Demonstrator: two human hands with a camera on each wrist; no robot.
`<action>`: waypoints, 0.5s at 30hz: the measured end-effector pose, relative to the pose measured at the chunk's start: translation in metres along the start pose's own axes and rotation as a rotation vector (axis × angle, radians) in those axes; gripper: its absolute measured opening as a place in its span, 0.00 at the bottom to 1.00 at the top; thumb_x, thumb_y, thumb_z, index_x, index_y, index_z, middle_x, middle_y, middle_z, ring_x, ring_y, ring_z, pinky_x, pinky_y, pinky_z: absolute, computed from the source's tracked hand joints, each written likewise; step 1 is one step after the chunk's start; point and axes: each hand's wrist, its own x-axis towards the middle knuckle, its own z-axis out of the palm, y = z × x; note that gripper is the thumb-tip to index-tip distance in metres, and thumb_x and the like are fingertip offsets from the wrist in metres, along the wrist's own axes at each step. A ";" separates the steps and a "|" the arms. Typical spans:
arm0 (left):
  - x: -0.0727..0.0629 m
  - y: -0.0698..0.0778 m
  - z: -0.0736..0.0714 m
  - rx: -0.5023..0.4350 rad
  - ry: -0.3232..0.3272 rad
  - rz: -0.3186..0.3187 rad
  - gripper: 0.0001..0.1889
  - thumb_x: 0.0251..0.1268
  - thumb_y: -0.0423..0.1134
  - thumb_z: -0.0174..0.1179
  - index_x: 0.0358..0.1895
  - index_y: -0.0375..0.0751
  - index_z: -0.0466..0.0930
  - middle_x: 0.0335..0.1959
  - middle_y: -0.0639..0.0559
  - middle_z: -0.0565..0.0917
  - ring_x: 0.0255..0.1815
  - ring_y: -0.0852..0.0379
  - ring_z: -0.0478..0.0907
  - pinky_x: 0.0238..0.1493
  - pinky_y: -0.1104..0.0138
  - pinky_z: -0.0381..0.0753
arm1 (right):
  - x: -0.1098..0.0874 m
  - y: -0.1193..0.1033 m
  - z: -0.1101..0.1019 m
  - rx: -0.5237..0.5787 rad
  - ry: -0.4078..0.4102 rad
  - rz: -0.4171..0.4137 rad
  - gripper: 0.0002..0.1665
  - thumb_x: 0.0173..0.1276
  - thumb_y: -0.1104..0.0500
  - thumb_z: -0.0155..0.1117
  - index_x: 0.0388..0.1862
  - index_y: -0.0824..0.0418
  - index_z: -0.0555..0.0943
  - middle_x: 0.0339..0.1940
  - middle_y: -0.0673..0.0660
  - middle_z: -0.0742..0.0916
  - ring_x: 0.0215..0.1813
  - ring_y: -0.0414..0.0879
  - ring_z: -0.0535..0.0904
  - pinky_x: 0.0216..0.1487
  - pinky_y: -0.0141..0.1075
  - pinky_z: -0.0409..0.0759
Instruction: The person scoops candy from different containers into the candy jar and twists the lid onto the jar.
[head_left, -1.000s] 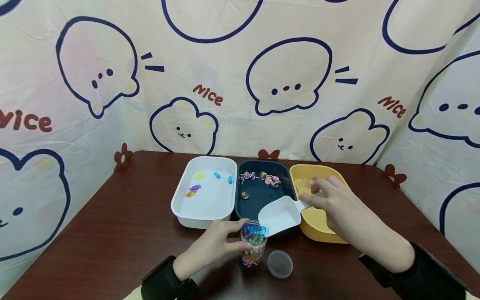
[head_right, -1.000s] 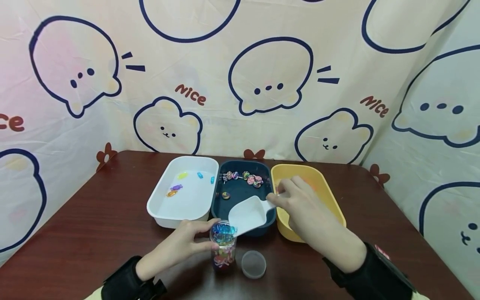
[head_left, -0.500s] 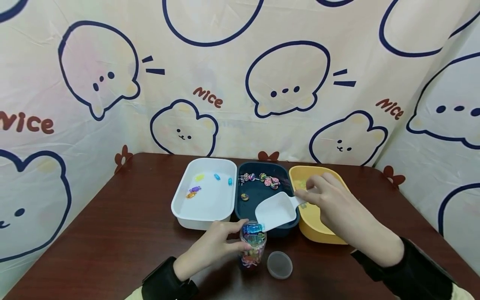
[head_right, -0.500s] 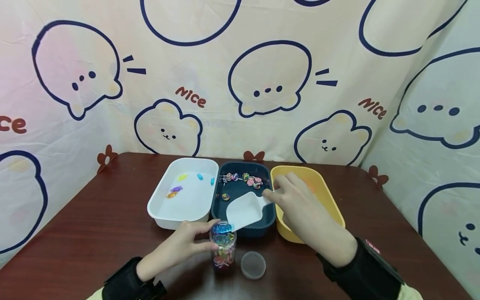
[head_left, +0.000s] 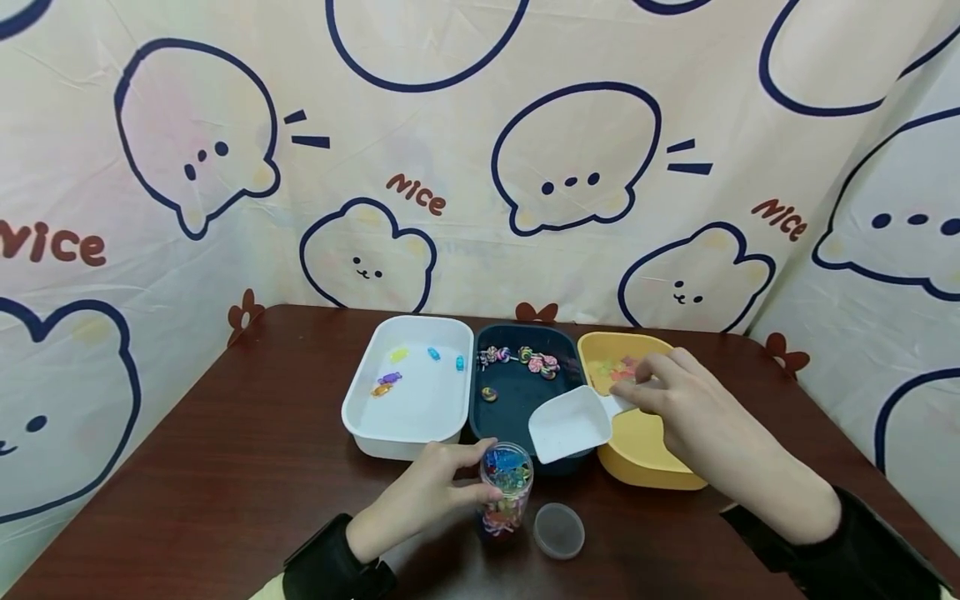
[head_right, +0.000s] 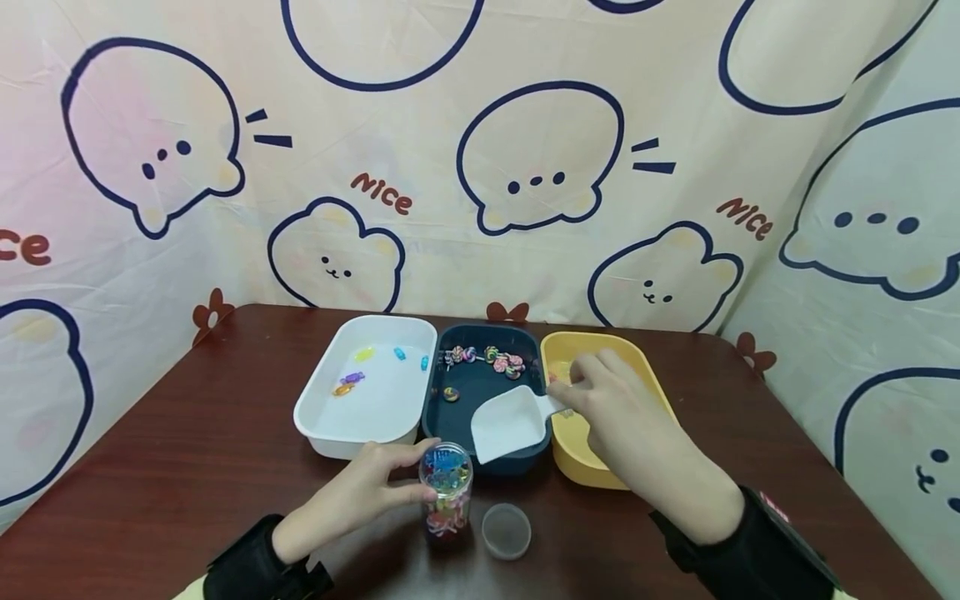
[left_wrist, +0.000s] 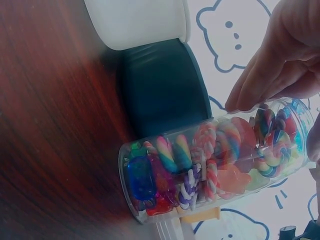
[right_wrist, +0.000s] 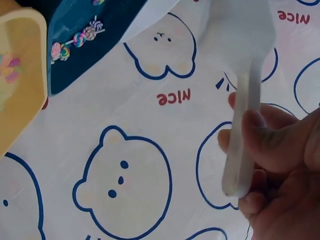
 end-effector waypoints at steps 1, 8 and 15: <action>0.000 0.000 0.000 0.001 0.000 0.006 0.30 0.71 0.41 0.65 0.69 0.24 0.72 0.66 0.31 0.79 0.65 0.39 0.80 0.61 0.54 0.83 | -0.001 0.001 0.000 -0.003 0.005 0.012 0.28 0.47 0.84 0.71 0.44 0.61 0.91 0.40 0.57 0.84 0.44 0.52 0.73 0.37 0.37 0.78; 0.000 0.001 0.001 -0.010 0.009 0.002 0.30 0.71 0.41 0.65 0.69 0.25 0.72 0.65 0.32 0.80 0.65 0.40 0.81 0.61 0.53 0.82 | 0.000 0.002 0.019 0.045 -0.102 0.157 0.14 0.60 0.73 0.72 0.45 0.63 0.90 0.31 0.53 0.80 0.34 0.45 0.70 0.29 0.32 0.71; 0.001 0.000 0.001 -0.036 -0.002 -0.016 0.29 0.71 0.41 0.65 0.69 0.27 0.74 0.61 0.35 0.84 0.62 0.41 0.83 0.62 0.51 0.82 | 0.011 -0.005 0.050 0.201 -0.202 0.255 0.03 0.70 0.65 0.67 0.42 0.62 0.85 0.27 0.53 0.76 0.29 0.44 0.67 0.27 0.31 0.65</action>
